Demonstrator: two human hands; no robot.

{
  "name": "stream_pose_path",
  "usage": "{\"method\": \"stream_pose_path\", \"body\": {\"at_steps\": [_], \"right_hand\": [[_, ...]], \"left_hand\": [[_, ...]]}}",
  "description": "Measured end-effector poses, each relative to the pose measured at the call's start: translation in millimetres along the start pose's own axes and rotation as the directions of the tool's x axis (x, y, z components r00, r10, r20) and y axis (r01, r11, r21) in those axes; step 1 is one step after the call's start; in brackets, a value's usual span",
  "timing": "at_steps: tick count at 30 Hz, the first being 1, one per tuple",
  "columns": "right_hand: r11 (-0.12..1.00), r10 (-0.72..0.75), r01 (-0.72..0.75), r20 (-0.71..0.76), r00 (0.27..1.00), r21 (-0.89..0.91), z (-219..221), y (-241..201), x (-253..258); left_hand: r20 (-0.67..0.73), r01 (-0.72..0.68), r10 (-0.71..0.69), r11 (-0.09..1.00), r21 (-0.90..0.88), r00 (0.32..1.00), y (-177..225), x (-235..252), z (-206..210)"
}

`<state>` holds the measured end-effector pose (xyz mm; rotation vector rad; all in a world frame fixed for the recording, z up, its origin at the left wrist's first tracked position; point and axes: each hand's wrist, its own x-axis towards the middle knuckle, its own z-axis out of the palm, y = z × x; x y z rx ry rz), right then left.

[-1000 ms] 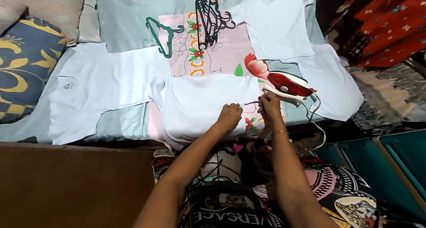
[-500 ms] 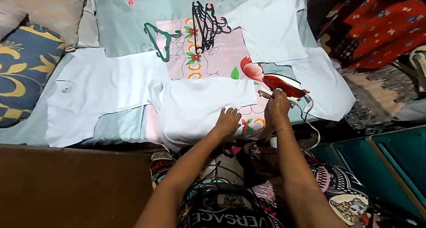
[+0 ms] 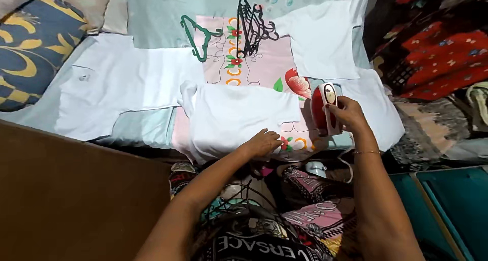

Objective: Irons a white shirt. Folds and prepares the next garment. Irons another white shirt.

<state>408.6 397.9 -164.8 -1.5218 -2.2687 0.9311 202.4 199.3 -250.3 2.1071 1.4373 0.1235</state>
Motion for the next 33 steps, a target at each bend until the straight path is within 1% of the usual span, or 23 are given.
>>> {"method": "stream_pose_path", "body": {"at_steps": [2,4,6,8,10,12,14,16,18,20,21,23,25,29,33], "right_hand": [[0.985,0.008,-0.008,0.002,1.000,0.174,18,-5,-13],[0.976,0.006,-0.013,0.034,0.999,0.217,43,-13,-22],[0.984,-0.022,0.004,0.100,0.995,0.178,69,-18,-23],[0.994,-0.062,0.053,0.085,0.994,0.101,91,-18,-19],[0.995,-0.086,0.085,0.023,0.996,0.043,98,-19,-4],[0.994,-0.102,0.103,-0.024,0.994,0.028,104,-22,13],[0.994,-0.106,0.107,-0.024,0.994,0.037,105,-27,21],[0.995,-0.086,0.086,0.011,0.996,0.045,103,-30,19],[0.996,-0.088,0.084,0.098,0.991,0.038,97,-27,11],[0.997,-0.083,0.081,0.146,0.986,0.019,91,-19,-3],[0.997,-0.079,0.079,0.126,0.989,0.009,89,-13,-11],[0.999,-0.052,0.053,0.018,0.998,-0.013,89,-8,-24],[1.000,0.025,-0.026,-0.086,0.996,-0.007,93,-13,-29],[0.980,0.200,-0.197,-0.173,0.964,0.039,102,-28,-9],[0.976,0.214,-0.202,-0.215,0.953,0.075,108,-34,30]], "left_hand": [[0.027,-0.003,0.003,1.000,0.000,1.000,-2,-3,3],[0.052,0.005,-0.005,1.000,-0.003,0.999,0,-6,1],[0.057,0.012,-0.012,1.000,-0.005,0.998,2,-9,-2],[0.058,0.012,-0.011,1.000,-0.012,0.998,0,-12,0],[0.043,0.005,-0.004,1.000,-0.021,0.999,-2,-12,3],[0.043,0.005,-0.004,1.000,-0.015,0.999,-3,-12,4],[0.051,0.010,-0.009,0.999,-0.032,0.999,-2,-11,4],[0.048,0.016,-0.013,0.998,-0.064,0.999,-1,-15,-1],[-0.024,0.019,-0.022,0.994,-0.106,0.999,-6,-27,-8],[-0.166,0.062,-0.084,0.989,-0.136,0.983,-21,-45,-8],[-0.267,0.084,-0.119,0.987,-0.140,0.956,-33,-54,-5],[-0.473,0.119,-0.153,0.988,-0.099,0.868,-58,-68,3],[-0.584,0.171,-0.173,0.983,-0.060,0.793,-77,-76,9],[-0.658,0.242,-0.205,0.970,-0.035,0.724,-85,-74,25],[-0.706,0.276,-0.186,0.961,0.015,0.684,-84,-67,36]]}}
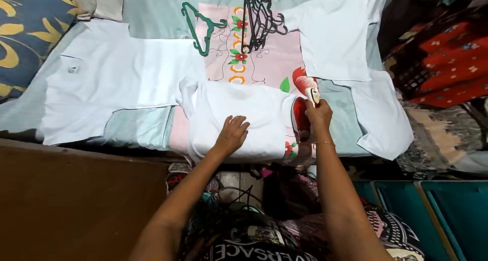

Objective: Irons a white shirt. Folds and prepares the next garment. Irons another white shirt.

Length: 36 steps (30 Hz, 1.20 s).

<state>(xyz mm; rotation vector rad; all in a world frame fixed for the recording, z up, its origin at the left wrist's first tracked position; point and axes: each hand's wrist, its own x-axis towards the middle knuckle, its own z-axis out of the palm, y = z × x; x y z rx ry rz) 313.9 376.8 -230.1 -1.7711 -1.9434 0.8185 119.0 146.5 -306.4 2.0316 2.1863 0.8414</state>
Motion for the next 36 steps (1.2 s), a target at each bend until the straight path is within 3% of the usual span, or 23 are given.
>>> {"method": "stream_pose_path", "body": {"at_steps": [6,10,14,20,27,30,32,36], "right_hand": [[0.992,0.069,-0.072,0.037,0.997,0.101,6,-13,48],[0.993,0.019,-0.029,0.090,0.996,0.115,-4,1,19],[0.992,0.049,-0.065,0.143,0.989,0.109,-13,16,-13],[0.989,0.083,-0.097,0.121,0.989,0.108,-11,14,-13],[0.994,0.077,-0.081,0.056,0.995,0.070,7,-5,32],[0.982,0.023,-0.050,0.146,0.989,0.181,3,0,42],[0.973,-0.089,0.028,0.257,0.962,0.230,-7,9,42],[0.970,-0.214,0.149,0.375,0.902,0.194,-16,10,36]], "left_hand": [[-0.042,0.009,-0.008,1.000,0.024,0.999,0,-2,5],[-0.069,0.046,-0.046,0.999,0.000,0.997,1,8,2],[-0.050,0.021,-0.025,0.996,-0.086,0.998,1,66,2],[0.240,0.041,-0.022,0.996,-0.077,0.971,7,180,36],[0.589,0.185,-0.141,0.983,-0.014,0.796,5,236,27],[0.625,0.244,-0.171,0.969,-0.032,0.762,-2,243,19],[0.619,0.266,-0.179,0.963,-0.050,0.764,-9,244,21],[0.594,0.260,-0.178,0.964,-0.055,0.784,-14,241,31]]}}
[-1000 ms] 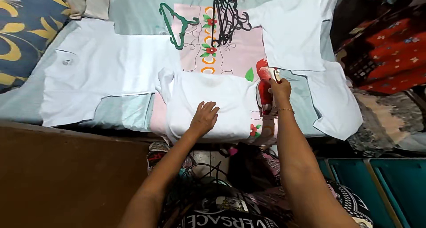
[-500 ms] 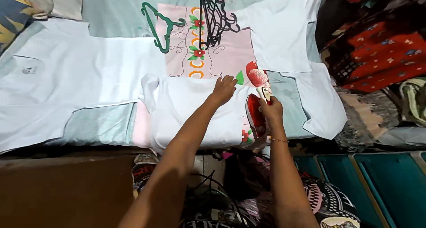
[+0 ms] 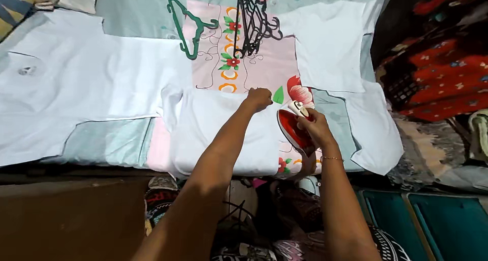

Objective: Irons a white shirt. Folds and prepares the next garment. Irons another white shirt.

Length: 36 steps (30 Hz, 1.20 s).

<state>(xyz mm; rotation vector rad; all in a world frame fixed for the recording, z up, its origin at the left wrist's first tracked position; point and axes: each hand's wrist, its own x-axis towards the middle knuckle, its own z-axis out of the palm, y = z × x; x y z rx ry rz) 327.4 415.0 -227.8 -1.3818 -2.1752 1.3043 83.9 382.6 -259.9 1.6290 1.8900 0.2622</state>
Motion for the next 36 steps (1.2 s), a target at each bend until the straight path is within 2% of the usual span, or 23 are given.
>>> {"method": "stream_pose_path", "body": {"at_steps": [8,13,16,19,22,24,27,30,33,36], "right_hand": [[0.995,-0.075,0.078,0.050,0.996,-0.062,25,-22,46],[0.992,-0.118,0.125,0.160,0.980,-0.034,18,-24,43],[0.989,-0.116,0.127,0.127,0.985,-0.075,27,-28,50],[0.990,-0.062,0.065,0.026,0.998,-0.124,44,-39,64],[0.991,-0.037,0.036,-0.005,0.999,-0.128,50,-46,62],[0.993,-0.048,0.051,0.024,0.999,-0.104,45,-45,45],[0.996,-0.043,0.047,0.049,0.998,-0.080,32,-33,28],[0.989,0.036,-0.053,-0.122,0.992,-0.139,25,-22,9],[0.974,0.120,-0.176,-0.331,0.936,-0.144,25,-19,-10],[0.963,0.170,-0.236,-0.389,0.906,-0.128,27,-24,-12]], "left_hand": [[-0.037,0.012,-0.013,1.000,-0.022,0.999,-19,-13,-17],[0.005,0.083,-0.083,0.997,-0.001,0.997,-45,-38,-41],[-0.033,0.097,-0.098,0.995,-0.026,0.995,-58,-44,-40],[-0.128,0.134,-0.142,0.988,-0.071,0.982,-57,-48,-29],[-0.326,0.145,-0.164,0.986,-0.081,0.931,-52,-59,-14],[-0.449,0.102,-0.107,0.994,-0.035,0.887,-48,-74,-5],[-0.508,0.004,0.006,1.000,0.017,0.861,-42,-110,9],[-0.505,-0.059,0.083,0.996,0.063,0.859,-40,-145,33],[-0.521,-0.110,0.153,0.988,0.113,0.840,-37,-177,60],[-0.521,-0.137,0.181,0.983,0.123,0.834,-35,-204,81]]}}
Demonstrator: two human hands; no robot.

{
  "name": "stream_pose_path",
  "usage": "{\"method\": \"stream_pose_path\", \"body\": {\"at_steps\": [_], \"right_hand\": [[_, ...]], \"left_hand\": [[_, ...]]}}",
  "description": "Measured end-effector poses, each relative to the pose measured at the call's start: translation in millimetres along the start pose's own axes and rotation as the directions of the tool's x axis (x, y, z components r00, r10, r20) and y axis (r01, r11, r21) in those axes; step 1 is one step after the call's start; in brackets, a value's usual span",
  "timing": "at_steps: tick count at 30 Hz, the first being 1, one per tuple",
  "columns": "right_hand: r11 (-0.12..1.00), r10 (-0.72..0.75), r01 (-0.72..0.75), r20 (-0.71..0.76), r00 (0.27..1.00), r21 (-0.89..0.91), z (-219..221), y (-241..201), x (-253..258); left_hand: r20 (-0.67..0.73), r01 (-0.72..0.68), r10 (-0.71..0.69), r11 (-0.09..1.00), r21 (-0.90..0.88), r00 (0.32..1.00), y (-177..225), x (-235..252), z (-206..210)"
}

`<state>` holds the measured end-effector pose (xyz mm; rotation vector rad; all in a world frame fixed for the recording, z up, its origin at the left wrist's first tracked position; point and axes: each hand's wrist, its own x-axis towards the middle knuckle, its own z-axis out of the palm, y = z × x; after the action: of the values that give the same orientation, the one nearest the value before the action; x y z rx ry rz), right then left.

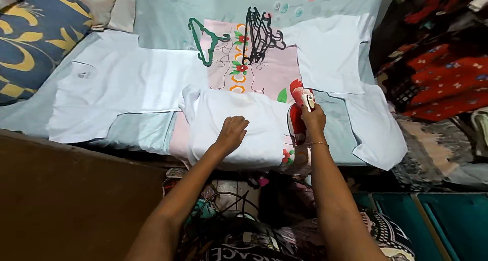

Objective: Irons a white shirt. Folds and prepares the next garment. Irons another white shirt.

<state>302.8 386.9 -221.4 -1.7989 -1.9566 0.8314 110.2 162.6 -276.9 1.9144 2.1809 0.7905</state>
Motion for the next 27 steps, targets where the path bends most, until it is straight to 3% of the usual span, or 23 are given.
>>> {"method": "stream_pose_path", "body": {"at_steps": [5,10,15,18,23,27], "right_hand": [[0.999,-0.047,0.048,0.037,0.998,-0.013,-1,10,0],[0.999,-0.039,0.040,0.060,0.997,-0.011,-21,30,-18],[1.000,0.001,-0.003,0.078,0.997,0.019,-41,42,-19],[0.992,0.002,0.006,0.062,0.998,-0.124,-62,39,-10],[0.925,-0.117,0.082,-0.073,0.990,-0.371,-74,44,2],[0.800,-0.235,0.223,0.050,0.971,-0.557,-43,87,4]], "left_hand": [[0.015,0.059,-0.059,0.998,-0.037,0.998,1,-40,-4],[-0.169,0.089,-0.091,0.996,-0.015,0.981,-19,-61,4],[-0.262,0.072,-0.037,0.989,0.127,0.964,-23,-64,22],[-0.281,0.063,-0.010,0.982,0.179,0.960,-25,-66,27],[-0.312,0.077,-0.016,0.980,0.184,0.950,-24,-66,32],[-0.348,0.092,-0.016,0.975,0.201,0.937,-24,-65,36]]}}
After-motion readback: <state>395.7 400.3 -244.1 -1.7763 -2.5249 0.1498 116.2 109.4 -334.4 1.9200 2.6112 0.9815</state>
